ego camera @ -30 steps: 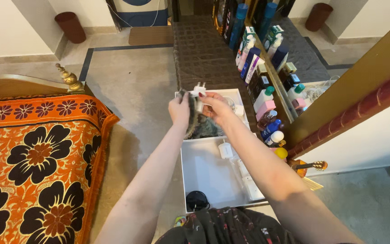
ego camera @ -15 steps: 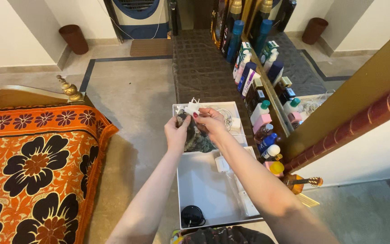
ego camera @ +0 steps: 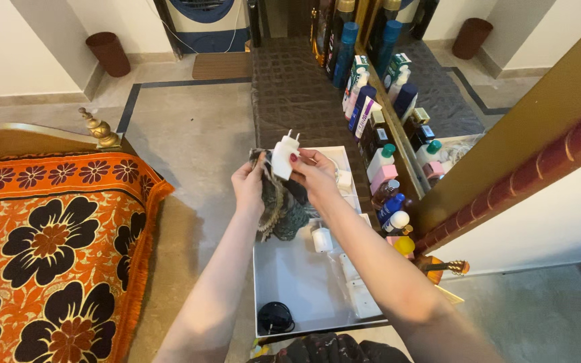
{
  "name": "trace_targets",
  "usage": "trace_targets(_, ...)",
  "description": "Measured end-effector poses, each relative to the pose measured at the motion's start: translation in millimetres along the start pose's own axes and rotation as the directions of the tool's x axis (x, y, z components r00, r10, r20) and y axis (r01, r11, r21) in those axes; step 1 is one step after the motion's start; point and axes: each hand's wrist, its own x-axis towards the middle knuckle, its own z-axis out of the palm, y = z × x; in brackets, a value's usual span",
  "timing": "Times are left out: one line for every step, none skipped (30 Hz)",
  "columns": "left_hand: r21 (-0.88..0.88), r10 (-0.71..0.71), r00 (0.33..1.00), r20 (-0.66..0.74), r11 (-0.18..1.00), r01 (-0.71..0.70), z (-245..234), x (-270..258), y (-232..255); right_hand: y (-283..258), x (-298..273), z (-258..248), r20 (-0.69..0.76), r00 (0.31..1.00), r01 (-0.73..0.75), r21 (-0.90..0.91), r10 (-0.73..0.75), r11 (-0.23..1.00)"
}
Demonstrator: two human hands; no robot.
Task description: The person organizes items in an open drawer by hand. They pick up a patterned cloth, several white power adapters, and multiple white cables, then coil the cables and place them back into the drawer alongside the other items.
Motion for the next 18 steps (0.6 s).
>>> trace_targets(-0.015, 0.025, 1.000, 0.014, 1.000, -0.025, -1, 1, -11, 1, 4, -1, -0.051, 0.998, -0.044, 0.088, 0.048, 0.995)
trace_targets(-0.030, 0.051, 0.998, 0.023, 0.998, -0.050, -1, -2, -22, 6, 9, -2, -0.096, 0.990, -0.087, 0.177, 0.105, 0.980)
trace_targets(-0.044, 0.077, 0.997, 0.032, 0.996, -0.075, 1, -5, -28, 12, 13, -5, -0.135, 0.977, -0.124, 0.266, 0.164, 0.956)
trace_targets(-0.018, 0.109, 0.994, 0.030, 0.994, -0.108, 2, -10, -30, 19, 17, -10, -0.120, 0.976, -0.149, 0.233, 0.181, 0.961)
trace_targets(0.009, 0.141, 0.990, 0.028, 0.990, -0.141, 6, -17, -29, 24, 19, -14, -0.105, 0.975, -0.174, 0.199, 0.198, 0.964)
trace_targets(0.034, 0.172, 0.985, 0.030, 0.984, -0.173, 10, -23, -25, 26, 21, -18, -0.092, 0.973, -0.195, 0.165, 0.212, 0.967)
trace_targets(0.091, 0.206, 0.977, 0.064, 0.973, -0.211, 13, -29, -16, 29, 22, -20, -0.035, 0.975, -0.207, 0.209, 0.219, 0.956)
trace_targets(0.146, 0.236, 0.967, 0.101, 0.958, -0.249, 16, -34, -7, 31, 23, -21, 0.021, 0.975, -0.220, 0.251, 0.222, 0.943)
trace_targets(0.198, 0.263, 0.955, 0.141, 0.937, -0.287, 20, -38, 1, 32, 25, -23, 0.076, 0.972, -0.235, 0.292, 0.223, 0.927)
trace_targets(0.205, 0.279, 0.948, 0.151, 0.930, -0.306, 24, -41, 6, 32, 27, -26, 0.083, 0.967, -0.254, 0.293, 0.241, 0.922)
trace_targets(0.212, 0.295, 0.942, 0.162, 0.922, -0.325, 28, -42, 10, 33, 29, -30, 0.090, 0.962, -0.274, 0.294, 0.258, 0.916)
trace_targets(0.220, 0.312, 0.934, 0.173, 0.912, -0.345, 30, -43, 13, 34, 32, -34, 0.099, 0.956, -0.292, 0.295, 0.275, 0.910)
trace_targets(0.228, 0.313, 0.938, 0.145, 0.912, -0.340, 31, -43, 15, 35, 34, -37, 0.150, 0.953, -0.296, 0.306, 0.262, 0.905)
trace_targets(0.235, 0.314, 0.942, 0.116, 0.913, -0.333, 32, -42, 16, 35, 35, -41, 0.198, 0.948, -0.301, 0.317, 0.247, 0.899)
trace_targets(0.241, 0.314, 0.946, 0.087, 0.914, -0.325, 33, -40, 17, 35, 35, -44, 0.246, 0.941, -0.306, 0.328, 0.231, 0.894)
trace_targets(0.274, 0.325, 0.940, 0.099, 0.899, -0.340, 35, -37, 18, 32, 34, -47, 0.204, 0.949, -0.295, 0.299, 0.241, 0.907)
trace_targets(0.307, 0.337, 0.935, 0.111, 0.883, -0.355, 36, -33, 19, 27, 32, -51, 0.161, 0.955, -0.285, 0.271, 0.248, 0.920)
trace_targets(0.338, 0.349, 0.929, 0.125, 0.865, -0.370, 36, -27, 22, 21, 29, -52, 0.118, 0.960, -0.275, 0.242, 0.253, 0.931)
